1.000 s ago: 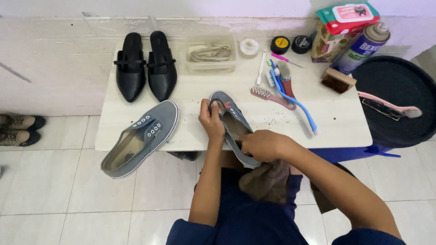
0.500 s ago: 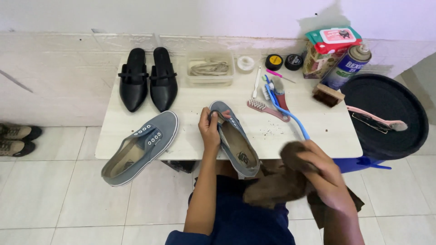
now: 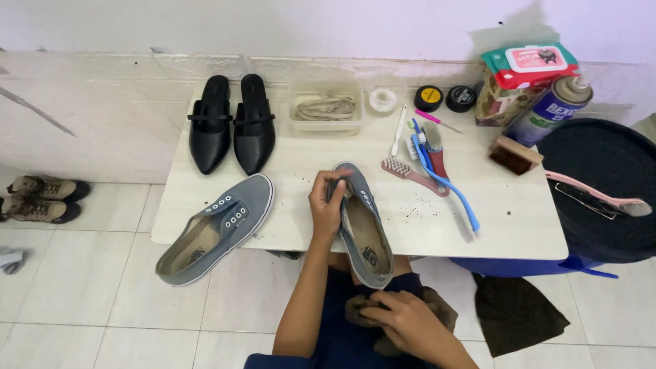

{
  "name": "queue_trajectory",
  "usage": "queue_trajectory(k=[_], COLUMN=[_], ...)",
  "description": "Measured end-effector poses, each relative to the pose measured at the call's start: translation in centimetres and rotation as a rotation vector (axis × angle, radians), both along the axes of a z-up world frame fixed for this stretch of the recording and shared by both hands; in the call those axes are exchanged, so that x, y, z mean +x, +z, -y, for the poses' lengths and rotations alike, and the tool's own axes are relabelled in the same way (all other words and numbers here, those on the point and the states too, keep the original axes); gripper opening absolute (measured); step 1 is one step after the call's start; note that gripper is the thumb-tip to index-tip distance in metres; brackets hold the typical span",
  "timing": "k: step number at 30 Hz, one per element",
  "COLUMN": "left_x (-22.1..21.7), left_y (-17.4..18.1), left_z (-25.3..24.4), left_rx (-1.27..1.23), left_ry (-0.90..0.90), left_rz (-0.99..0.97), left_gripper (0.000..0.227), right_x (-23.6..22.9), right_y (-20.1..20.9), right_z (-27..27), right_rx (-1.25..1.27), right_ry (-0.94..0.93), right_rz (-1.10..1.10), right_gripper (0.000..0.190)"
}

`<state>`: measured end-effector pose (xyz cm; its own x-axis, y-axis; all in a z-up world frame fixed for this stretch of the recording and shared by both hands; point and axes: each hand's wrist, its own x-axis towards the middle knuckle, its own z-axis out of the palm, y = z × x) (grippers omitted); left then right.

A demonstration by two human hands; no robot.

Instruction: The person cleans a gray sneaker by first wiping the interior with a cloth, then scrubbing the inside and exterior with a blue brush, and finally using a toothbrush to clean the eyelets and seams. The shoe is rotated to access different areas during the process.

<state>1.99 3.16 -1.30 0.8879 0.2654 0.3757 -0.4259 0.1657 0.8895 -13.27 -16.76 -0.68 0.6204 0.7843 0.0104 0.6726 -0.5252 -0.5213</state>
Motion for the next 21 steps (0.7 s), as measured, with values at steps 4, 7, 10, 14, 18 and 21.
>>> queue_trajectory(k=[4,7,10,14,18,21], left_x=[-3.3,-7.5,-11.1,-10.7,-10.2,-9.5], left_y=[3.5,6.0,10.0,6.5,4.7,4.9], left_z=[-0.4,1.0,1.5,2.8,2.3,2.2], left_rx=[0.079,-0.071,-0.302,-0.381,-0.333,-0.336], left_ry=[0.21,-0.201,-0.902,-1.307,-1.448,-1.411], left_rz=[0.168,0.303,0.299,0.398,0.245,0.276], left_gripper=[0.026,0.039,0.069,0.059,0.077,0.073], right_x=[1.1,1.4,1.9,8.0,9.4,14.6], right_y=[-1.7,-3.5,-4.3,1.6,10.2,8.9], right_z=[-1.1,-0.9,-6.1,-7.7,6.0,4.9], right_rx=[-0.137,-0.129,-1.069,-0.419,-0.092,-0.313], right_ry=[0.047,0.073,-0.597,-0.354,-0.54,-0.887], right_rz=[0.155,0.165,0.1,0.011,0.033,0.13], right_gripper=[0.045,0.048,0.046,0.043,0.039,0.038])
